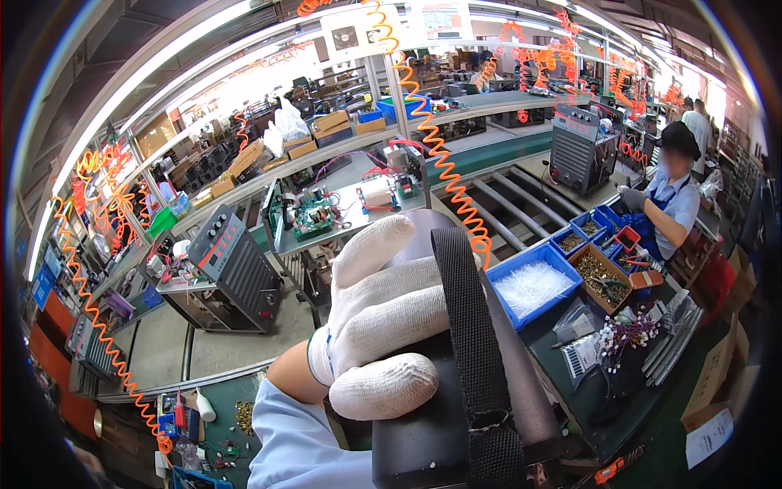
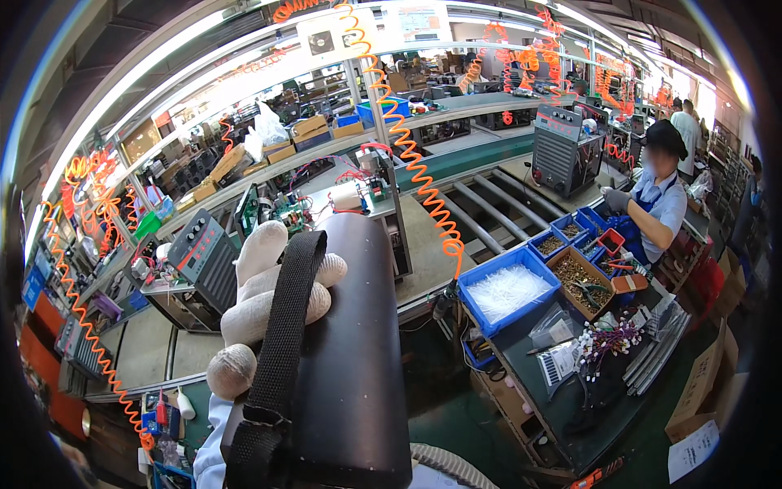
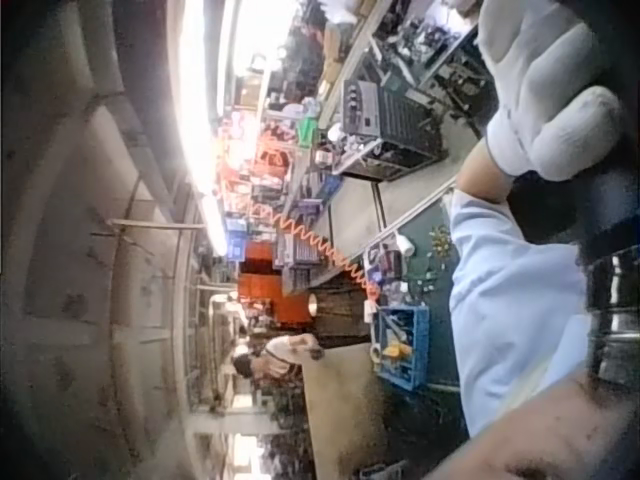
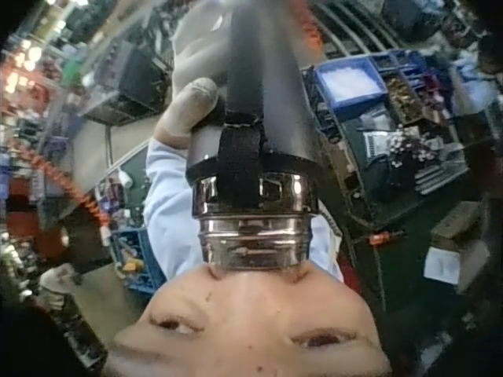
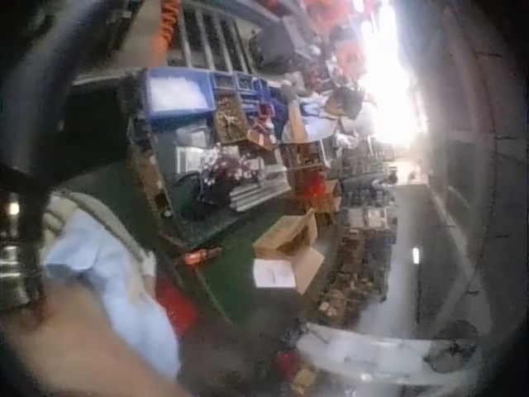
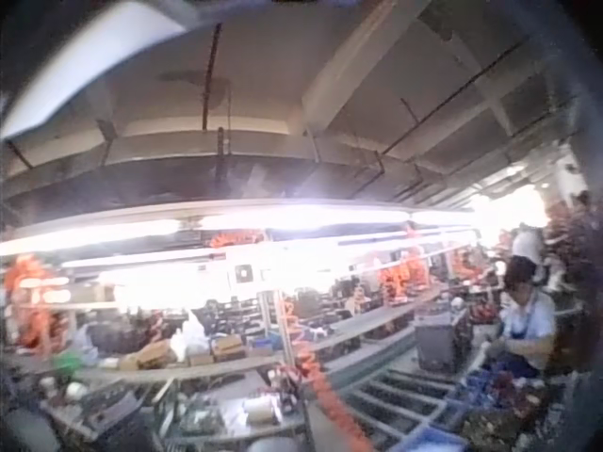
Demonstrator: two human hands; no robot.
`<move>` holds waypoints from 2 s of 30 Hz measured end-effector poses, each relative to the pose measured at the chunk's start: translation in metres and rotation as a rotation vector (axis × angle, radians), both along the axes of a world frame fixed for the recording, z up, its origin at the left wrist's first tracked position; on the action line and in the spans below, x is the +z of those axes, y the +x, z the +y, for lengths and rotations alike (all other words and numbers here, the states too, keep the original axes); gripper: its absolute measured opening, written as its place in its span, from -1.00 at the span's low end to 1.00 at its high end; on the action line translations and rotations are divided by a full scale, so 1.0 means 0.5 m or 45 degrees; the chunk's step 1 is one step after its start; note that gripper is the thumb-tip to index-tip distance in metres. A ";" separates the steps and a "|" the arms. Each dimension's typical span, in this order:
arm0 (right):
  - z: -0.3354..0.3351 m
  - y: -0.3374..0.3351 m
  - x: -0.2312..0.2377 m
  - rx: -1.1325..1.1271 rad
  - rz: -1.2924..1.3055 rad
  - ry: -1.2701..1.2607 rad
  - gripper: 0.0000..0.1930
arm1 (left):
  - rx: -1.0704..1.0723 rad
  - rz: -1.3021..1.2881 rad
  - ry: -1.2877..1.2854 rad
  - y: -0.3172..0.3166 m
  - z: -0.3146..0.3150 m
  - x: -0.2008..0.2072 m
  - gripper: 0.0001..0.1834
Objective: The person assembles an electronic device on a workbench, connecting red and black wires to a circuit board and a white cylindrical component. They use a soldering iron to secure connections and a heat gun to apply heat to specific areas. The person also handles a black cylindrical object and organizes wires with zip ties.
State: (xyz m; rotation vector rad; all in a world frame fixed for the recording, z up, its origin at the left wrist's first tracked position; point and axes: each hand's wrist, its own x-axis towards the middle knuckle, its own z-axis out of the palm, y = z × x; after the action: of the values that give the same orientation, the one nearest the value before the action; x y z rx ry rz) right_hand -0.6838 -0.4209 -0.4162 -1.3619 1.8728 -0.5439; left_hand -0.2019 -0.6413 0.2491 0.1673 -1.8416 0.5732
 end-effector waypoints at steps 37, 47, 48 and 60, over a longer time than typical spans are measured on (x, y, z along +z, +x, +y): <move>-0.365 0.267 0.966 0.154 -1.058 -0.771 0.04 | -0.548 0.160 0.519 -0.082 -0.034 -0.133 -0.52; -0.418 0.338 1.290 1.257 0.015 -1.014 -0.21 | -0.416 0.034 1.541 -0.140 -0.013 -0.394 0.17; -0.423 0.347 1.284 1.316 0.092 -0.943 -0.24 | -0.452 0.034 1.583 -0.147 -0.014 -0.404 0.12; -0.411 0.350 1.218 0.971 0.393 -0.381 -0.18 | -0.515 -0.295 1.756 -0.147 -0.035 -0.414 -0.01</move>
State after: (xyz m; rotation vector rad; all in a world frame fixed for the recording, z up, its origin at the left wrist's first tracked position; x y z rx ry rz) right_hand -0.5088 -0.6265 0.1930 -2.3029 1.3496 -0.2237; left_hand -0.2752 -0.6589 0.0421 0.6237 -2.1128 -1.0642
